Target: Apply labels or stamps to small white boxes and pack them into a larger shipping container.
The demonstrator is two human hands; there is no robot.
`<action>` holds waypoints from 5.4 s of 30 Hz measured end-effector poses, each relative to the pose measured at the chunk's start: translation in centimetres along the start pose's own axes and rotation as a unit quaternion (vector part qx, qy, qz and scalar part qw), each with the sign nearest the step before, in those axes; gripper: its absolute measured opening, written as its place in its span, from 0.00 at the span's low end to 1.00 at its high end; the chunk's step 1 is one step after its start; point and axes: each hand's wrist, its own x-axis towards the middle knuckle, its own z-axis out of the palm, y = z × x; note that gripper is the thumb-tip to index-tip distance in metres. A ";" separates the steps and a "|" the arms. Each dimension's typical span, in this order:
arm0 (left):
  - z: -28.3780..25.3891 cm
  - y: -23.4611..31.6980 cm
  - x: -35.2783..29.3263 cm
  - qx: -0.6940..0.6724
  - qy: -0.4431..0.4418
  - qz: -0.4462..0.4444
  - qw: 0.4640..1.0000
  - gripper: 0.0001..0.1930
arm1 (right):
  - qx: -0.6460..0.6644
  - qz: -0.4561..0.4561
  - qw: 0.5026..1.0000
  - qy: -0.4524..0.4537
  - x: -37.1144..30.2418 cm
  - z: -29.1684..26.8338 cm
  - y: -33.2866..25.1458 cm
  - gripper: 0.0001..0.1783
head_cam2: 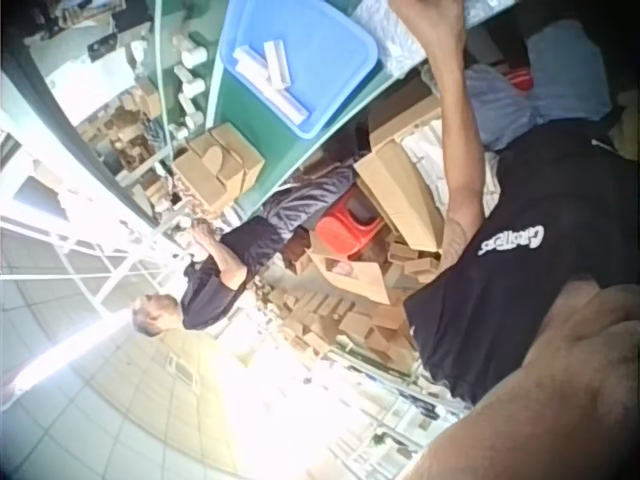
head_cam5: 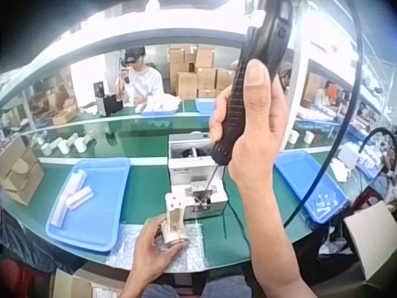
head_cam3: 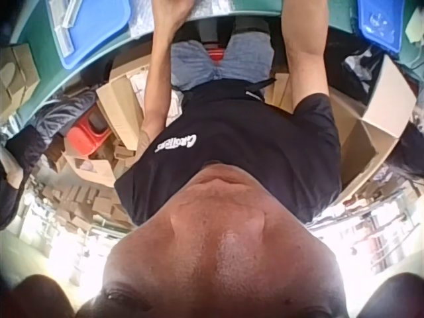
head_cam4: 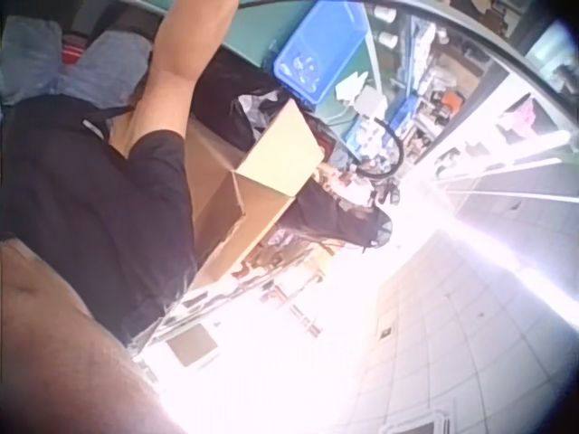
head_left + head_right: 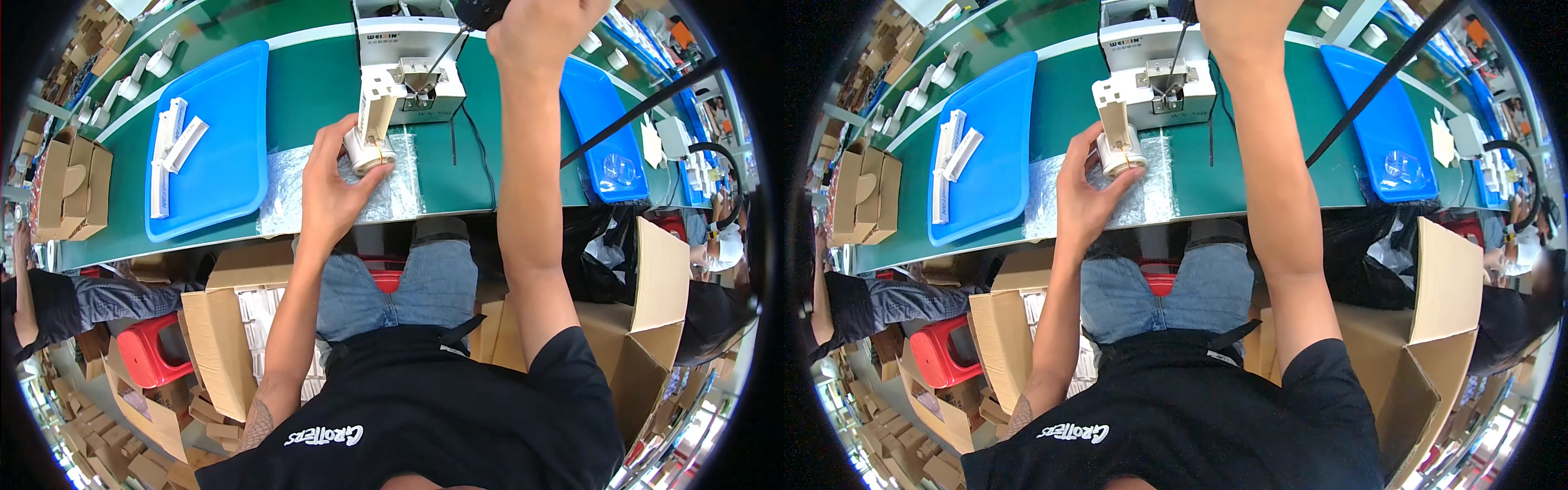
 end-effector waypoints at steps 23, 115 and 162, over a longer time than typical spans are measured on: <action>0.4 -0.2 0.0 -0.018 0.002 0.009 1.000 0.36 | 0.401 0.033 0.915 0.038 -3.1 6.1 0.4 0.32; -18.4 -1.5 -10.9 -0.520 0.115 -0.157 0.832 0.15 | -0.375 0.120 0.740 -0.545 -18.9 20.9 16.4 0.25; 0.2 2.8 -0.7 -0.150 -0.053 -0.018 0.987 0.15 | -0.195 0.337 0.919 -0.057 -11.2 -2.4 -4.8 0.13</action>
